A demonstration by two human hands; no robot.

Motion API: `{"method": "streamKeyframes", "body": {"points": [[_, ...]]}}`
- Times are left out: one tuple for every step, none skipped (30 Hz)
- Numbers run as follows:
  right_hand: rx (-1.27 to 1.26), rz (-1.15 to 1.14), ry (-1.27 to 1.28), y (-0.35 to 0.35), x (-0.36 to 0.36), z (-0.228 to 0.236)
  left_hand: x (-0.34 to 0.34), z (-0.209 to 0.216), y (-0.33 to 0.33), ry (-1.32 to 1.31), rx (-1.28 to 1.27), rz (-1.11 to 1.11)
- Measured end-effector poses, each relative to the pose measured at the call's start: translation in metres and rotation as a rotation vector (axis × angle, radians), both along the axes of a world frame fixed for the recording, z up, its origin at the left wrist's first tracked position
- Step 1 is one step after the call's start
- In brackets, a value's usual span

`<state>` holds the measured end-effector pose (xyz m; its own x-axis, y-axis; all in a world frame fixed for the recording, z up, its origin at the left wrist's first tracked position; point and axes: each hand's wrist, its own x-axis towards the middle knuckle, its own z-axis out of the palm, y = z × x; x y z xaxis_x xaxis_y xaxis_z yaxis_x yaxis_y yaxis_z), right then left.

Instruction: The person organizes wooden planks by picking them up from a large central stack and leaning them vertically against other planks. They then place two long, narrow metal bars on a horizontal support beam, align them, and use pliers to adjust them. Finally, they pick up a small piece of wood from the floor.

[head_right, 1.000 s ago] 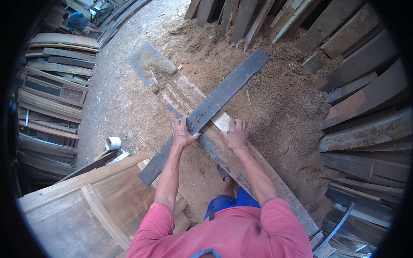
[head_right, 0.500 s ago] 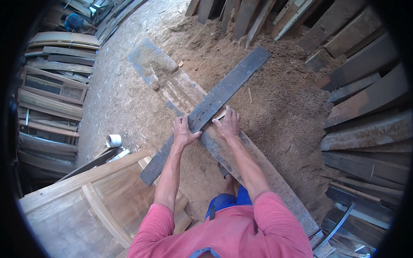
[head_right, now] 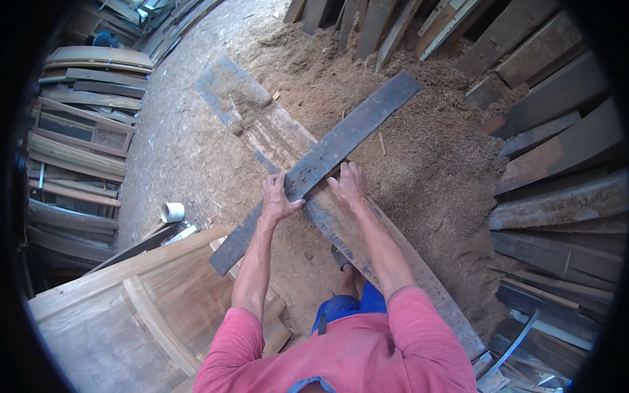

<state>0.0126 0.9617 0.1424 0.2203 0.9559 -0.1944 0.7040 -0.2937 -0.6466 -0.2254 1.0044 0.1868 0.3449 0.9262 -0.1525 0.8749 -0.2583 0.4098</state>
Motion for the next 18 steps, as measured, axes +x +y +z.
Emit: {"method": "streamKeyframes", "body": {"points": [[0.001, 0.001, 0.001, 0.001, -0.001, 0.001, -0.003, -0.002, 0.000, -0.024, 0.012, -0.007], [0.060, -0.028, -0.010, 0.000, -0.002, -0.002, -0.002, 0.000, 0.000, -0.048, 0.021, -0.019], [0.118, -0.057, -0.021, 0.000, -0.003, -0.005, 0.000, 0.001, 0.000, -0.047, 0.020, -0.022], [0.117, -0.060, -0.020, -0.001, -0.002, -0.007, 0.003, 0.002, 0.000, -0.028, 0.011, -0.019], [0.124, -0.065, -0.004, -0.001, -0.002, -0.007, 0.004, 0.003, 0.000, -0.009, 0.004, -0.012], [0.131, -0.070, 0.013, -0.001, -0.002, -0.006, 0.002, 0.002, 0.000, -0.007, 0.005, -0.009], [0.132, -0.067, 0.014, 0.000, -0.002, -0.005, 0.000, 0.002, -0.001, -0.010, 0.005, -0.006], [0.082, -0.049, 0.079, 0.001, 0.000, -0.001, 0.000, 0.004, -0.002, -0.014, 0.004, -0.002], [0.031, -0.030, 0.144, 0.003, 0.001, 0.003, -0.001, 0.005, -0.003, -0.013, 0.002, 0.002], [0.029, -0.025, 0.145, 0.006, 0.005, 0.000, -0.001, 0.006, -0.004, 0.006, 0.001, 0.009], [0.035, -0.116, 0.465, 0.009, 0.015, -0.008, 0.003, 0.010, -0.003, 0.021, 0.007, 0.010], [0.039, -0.212, 0.788, 0.011, 0.021, -0.019, 0.006, 0.012, -0.003, 0.019, 0.009, 0.003], [0.129, -0.320, 0.912, 0.014, 0.021, -0.031, 0.010, 0.014, -0.002, 0.016, 0.014, -0.008], [0.125, -0.312, 0.914, 0.017, 0.020, -0.031, 0.008, 0.013, -0.002, 0.018, 0.018, -0.004], [0.080, -0.347, 0.944, 0.019, 0.019, -0.031, 0.006, 0.011, -0.003, 0.020, 0.019, 0.003], [0.036, -0.382, 0.973, 0.021, 0.018, -0.031, 0.003, 0.009, -0.003, 0.018, 0.011, 0.006], [0.036, -0.384, 0.973, 0.024, 0.023, -0.036, 0.003, 0.008, -0.002, 0.014, 0.001, 0.000], [-0.033, -0.382, 1.033, 0.027, 0.029, -0.042, 0.004, 0.007, -0.002, 0.014, -0.001, -0.005]]}}
